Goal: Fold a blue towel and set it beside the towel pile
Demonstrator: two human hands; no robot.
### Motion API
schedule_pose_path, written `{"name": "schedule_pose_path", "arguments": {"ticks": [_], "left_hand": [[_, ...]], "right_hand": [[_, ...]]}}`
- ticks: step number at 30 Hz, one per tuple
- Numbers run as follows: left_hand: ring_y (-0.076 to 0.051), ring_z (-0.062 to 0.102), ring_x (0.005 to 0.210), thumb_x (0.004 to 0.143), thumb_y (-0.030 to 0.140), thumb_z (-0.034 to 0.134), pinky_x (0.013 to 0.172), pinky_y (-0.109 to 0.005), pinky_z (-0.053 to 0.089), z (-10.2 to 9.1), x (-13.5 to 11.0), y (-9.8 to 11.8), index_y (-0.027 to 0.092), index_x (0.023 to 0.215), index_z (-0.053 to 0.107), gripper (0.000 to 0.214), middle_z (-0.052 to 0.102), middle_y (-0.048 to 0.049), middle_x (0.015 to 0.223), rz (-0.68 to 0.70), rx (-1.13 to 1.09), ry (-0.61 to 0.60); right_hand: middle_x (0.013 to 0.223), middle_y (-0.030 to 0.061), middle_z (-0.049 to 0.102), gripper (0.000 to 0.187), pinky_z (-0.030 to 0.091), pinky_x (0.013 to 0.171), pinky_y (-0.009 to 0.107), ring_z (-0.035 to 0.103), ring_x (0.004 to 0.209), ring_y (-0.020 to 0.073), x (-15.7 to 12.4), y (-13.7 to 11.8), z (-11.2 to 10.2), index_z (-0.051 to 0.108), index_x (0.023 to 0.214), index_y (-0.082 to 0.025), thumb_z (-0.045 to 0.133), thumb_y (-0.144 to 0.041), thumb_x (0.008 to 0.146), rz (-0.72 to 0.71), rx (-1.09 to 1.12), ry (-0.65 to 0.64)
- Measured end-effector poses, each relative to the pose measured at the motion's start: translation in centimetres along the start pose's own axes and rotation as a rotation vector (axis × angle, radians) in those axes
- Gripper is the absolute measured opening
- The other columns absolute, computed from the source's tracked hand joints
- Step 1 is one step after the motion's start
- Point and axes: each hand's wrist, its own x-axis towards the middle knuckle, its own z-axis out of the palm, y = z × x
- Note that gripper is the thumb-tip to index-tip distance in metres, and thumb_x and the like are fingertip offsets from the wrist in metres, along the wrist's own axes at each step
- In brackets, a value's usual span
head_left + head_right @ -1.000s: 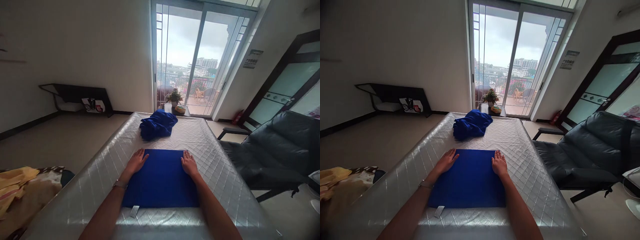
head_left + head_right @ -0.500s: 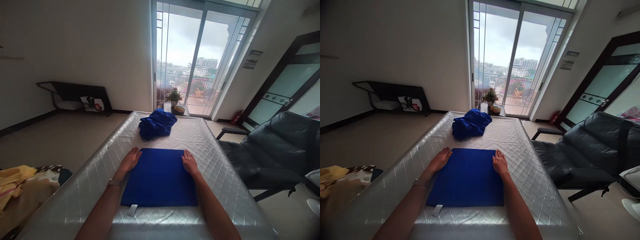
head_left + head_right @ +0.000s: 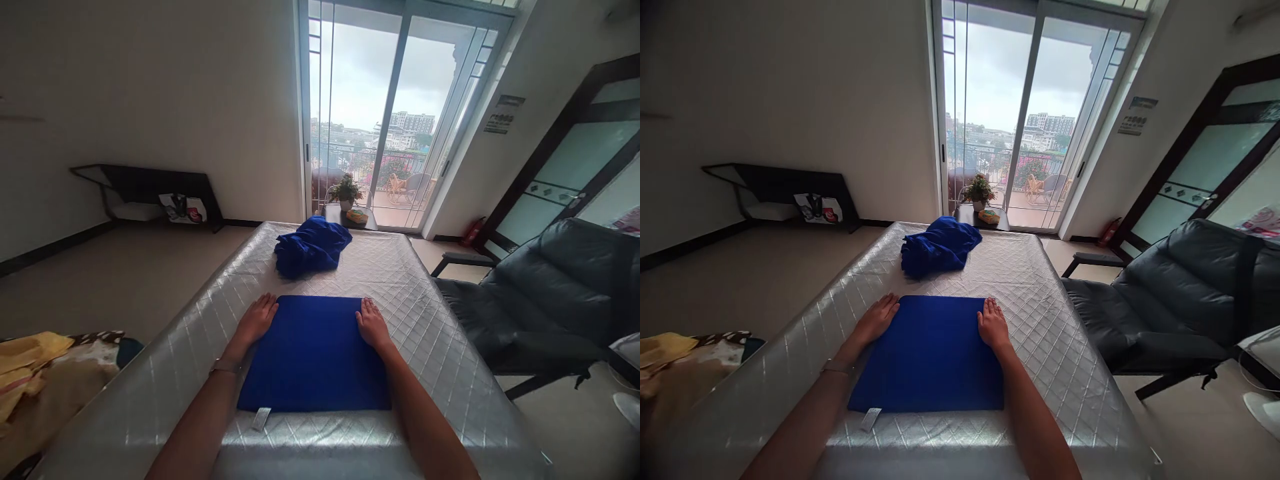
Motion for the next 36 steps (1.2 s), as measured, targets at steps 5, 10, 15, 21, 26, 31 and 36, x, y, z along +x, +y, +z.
{"name": "schedule_pose_path", "arguments": {"ticks": [5,10,15,21,26,31,36], "left_hand": [[-0.025,0.041,0.139,0.101,0.039,0.023,0.116,-0.043,0.032,-1.2,-0.2,0.7,0.01,0.137,0.054,0.056,0.049,-0.0146,0.148,0.008,-0.044,0.093],[-0.026,0.05,0.132,0.1,0.035,0.03,0.112,-0.043,0.038,-1.5,0.1,6.7,0.013,0.132,0.059,0.048,0.058,-0.0141,0.139,0.177,0.006,0.235],[-0.021,0.044,0.138,0.103,0.042,0.03,0.115,-0.039,0.034,0.7,0.8,18.0,0.014,0.141,0.05,0.051,0.053,-0.0134,0.144,0.544,-0.048,0.118],[-0.023,0.031,0.145,0.102,0.055,0.018,0.12,-0.042,0.024,3.9,1.5,23.1,0.012,0.147,0.043,0.067,0.041,-0.0146,0.153,0.496,-0.058,-0.014],[-0.023,0.026,0.147,0.098,0.063,0.019,0.121,-0.041,0.019,3.9,1.5,18.8,0.016,0.152,0.035,0.074,0.035,-0.0117,0.157,0.369,-0.038,-0.047],[-0.026,0.025,0.148,0.097,0.066,0.013,0.121,-0.045,0.017,2.1,1.2,10.7,0.014,0.153,0.033,0.079,0.031,-0.0125,0.158,0.161,0.063,-0.085],[-0.03,0.026,0.147,0.097,0.064,0.008,0.119,-0.046,0.022,1.2,0.3,4.8,0.004,0.151,0.032,0.085,0.031,-0.0191,0.158,0.021,0.143,-0.041]], "right_hand": [[0.161,0.0129,0.021,0.063,0.01,0.121,0.034,0.013,0.15,0.0209,-0.2,-0.2,-0.1,0.025,0.154,-0.002,0.02,-0.037,0.102,0.003,0.006,0.012],[0.161,0.0122,0.021,0.063,0.01,0.121,0.034,0.013,0.15,0.0201,-0.2,-0.4,-0.3,0.025,0.154,-0.003,0.02,-0.037,0.102,0.015,0.016,0.019],[0.16,0.0137,0.023,0.063,0.011,0.121,0.034,0.015,0.15,0.021,-0.3,-0.4,-0.4,0.027,0.153,-0.001,0.021,-0.036,0.101,0.011,0.012,0.029],[0.16,0.0153,0.022,0.062,0.013,0.121,0.035,0.015,0.15,0.0222,-0.4,-0.2,-0.3,0.027,0.152,0.0,0.021,-0.034,0.101,-0.021,-0.016,0.034],[0.16,0.0148,0.023,0.062,0.012,0.121,0.034,0.016,0.15,0.021,-0.4,-0.3,-0.3,0.026,0.153,-0.002,0.023,-0.036,0.102,0.011,0.011,0.045],[0.161,0.0134,0.023,0.062,0.011,0.121,0.034,0.016,0.15,0.0211,-0.4,-0.4,-0.2,0.027,0.153,-0.002,0.022,-0.037,0.102,0.019,0.02,0.044],[0.16,0.0142,0.024,0.062,0.012,0.121,0.034,0.018,0.149,0.0225,-0.2,-0.3,0.2,0.027,0.153,-0.001,0.022,-0.037,0.101,0.016,0.011,0.057]]}}
